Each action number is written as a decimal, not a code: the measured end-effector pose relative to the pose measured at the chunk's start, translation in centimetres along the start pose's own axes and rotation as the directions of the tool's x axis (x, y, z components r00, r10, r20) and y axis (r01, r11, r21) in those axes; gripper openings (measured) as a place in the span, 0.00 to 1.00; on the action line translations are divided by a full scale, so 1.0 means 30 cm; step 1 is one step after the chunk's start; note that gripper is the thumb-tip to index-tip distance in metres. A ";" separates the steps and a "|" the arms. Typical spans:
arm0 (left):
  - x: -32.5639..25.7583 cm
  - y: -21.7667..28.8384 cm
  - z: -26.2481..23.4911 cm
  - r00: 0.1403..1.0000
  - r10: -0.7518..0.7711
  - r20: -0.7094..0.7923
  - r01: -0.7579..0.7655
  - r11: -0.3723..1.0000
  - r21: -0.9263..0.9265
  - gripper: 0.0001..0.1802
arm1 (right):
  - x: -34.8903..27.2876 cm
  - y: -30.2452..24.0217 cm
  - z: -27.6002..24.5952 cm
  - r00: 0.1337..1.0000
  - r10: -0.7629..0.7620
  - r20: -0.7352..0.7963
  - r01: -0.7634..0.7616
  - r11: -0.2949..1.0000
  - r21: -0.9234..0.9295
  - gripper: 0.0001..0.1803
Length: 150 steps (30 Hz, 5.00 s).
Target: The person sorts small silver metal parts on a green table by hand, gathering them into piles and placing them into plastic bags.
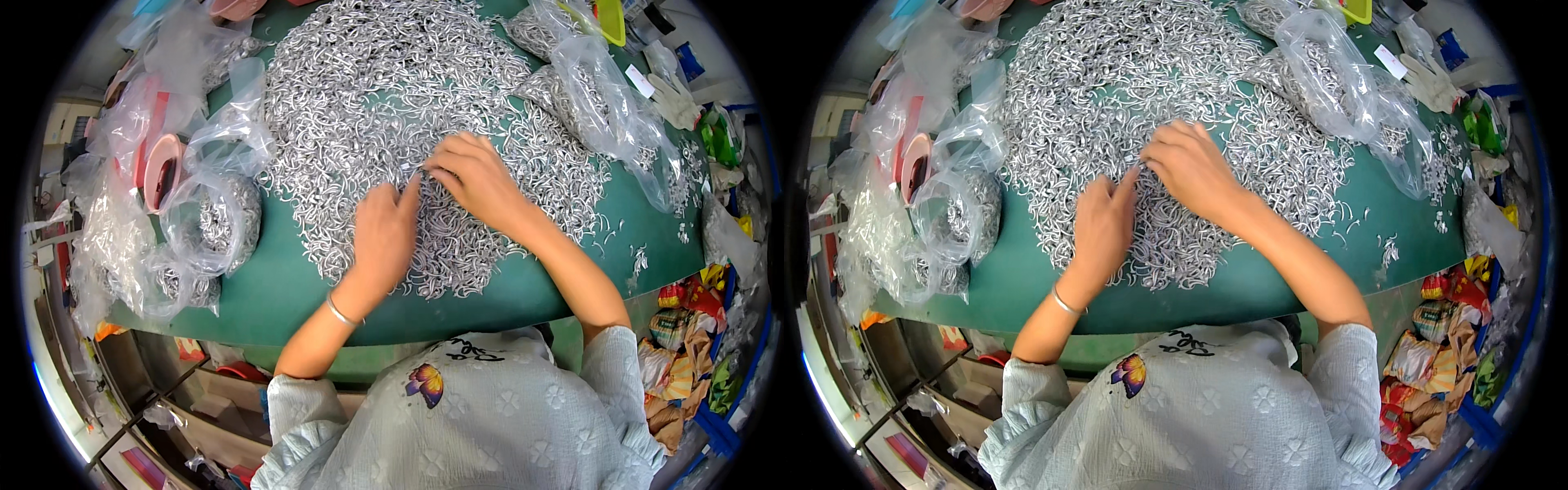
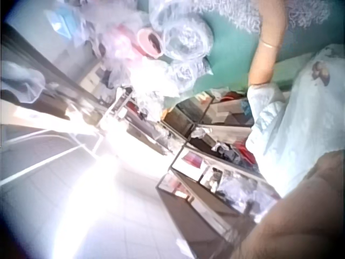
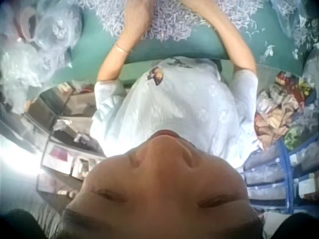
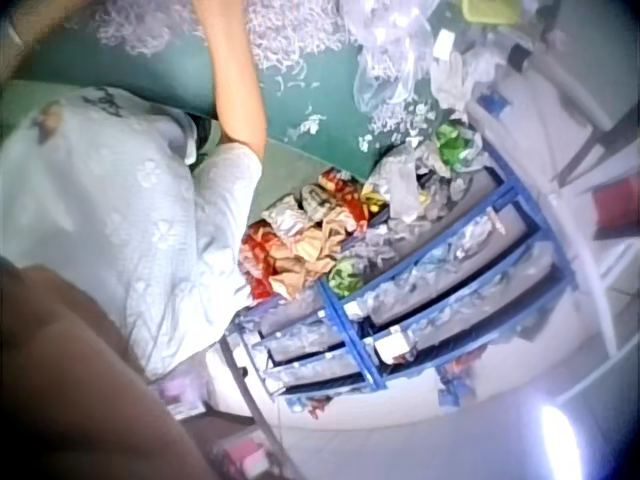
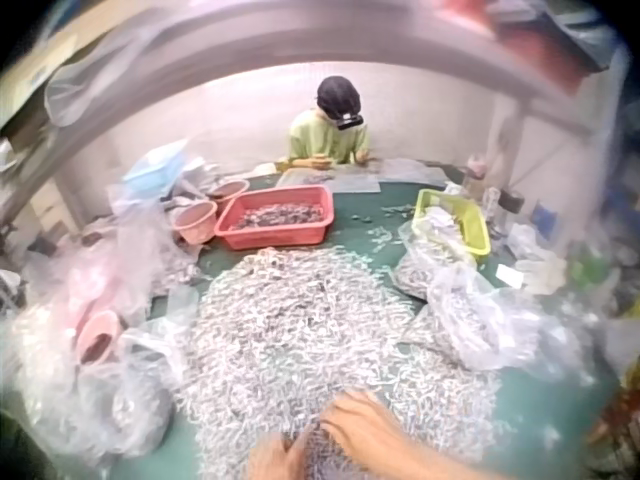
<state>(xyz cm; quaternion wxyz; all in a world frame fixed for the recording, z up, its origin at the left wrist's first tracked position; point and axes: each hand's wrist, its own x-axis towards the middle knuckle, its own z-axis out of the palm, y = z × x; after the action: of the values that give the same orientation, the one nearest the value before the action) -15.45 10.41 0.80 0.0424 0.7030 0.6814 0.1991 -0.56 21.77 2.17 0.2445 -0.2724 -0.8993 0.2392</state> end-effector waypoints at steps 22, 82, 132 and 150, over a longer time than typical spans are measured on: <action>-0.055 -0.141 -0.032 0.997 -0.042 -0.063 0.050 0.989 0.136 0.24 | 0.126 -0.039 0.134 0.983 -0.062 0.173 0.138 0.872 -0.469 0.03; 0.029 -0.380 -0.103 0.894 -0.365 -0.259 0.356 0.931 -0.083 0.30 | 0.153 -0.008 0.170 0.997 -0.071 0.020 0.071 0.997 0.041 0.25; -0.393 0.043 -0.128 0.630 -0.424 0.651 0.126 -0.771 -0.624 0.14 | 0.330 -0.100 0.282 0.983 -0.178 -0.043 0.177 0.984 -0.027 0.34; -0.369 -0.001 -0.166 0.617 -0.692 0.375 0.002 -0.475 -0.880 0.14 | 0.439 -0.155 0.435 0.997 0.026 -0.075 -0.036 0.989 -0.141 0.47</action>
<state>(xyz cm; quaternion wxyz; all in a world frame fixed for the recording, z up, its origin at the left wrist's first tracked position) -17.09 -1.43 2.89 0.4848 -0.0097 0.4346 0.7590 -19.37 22.44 -1.13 0.2533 -0.3117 -0.9002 0.1680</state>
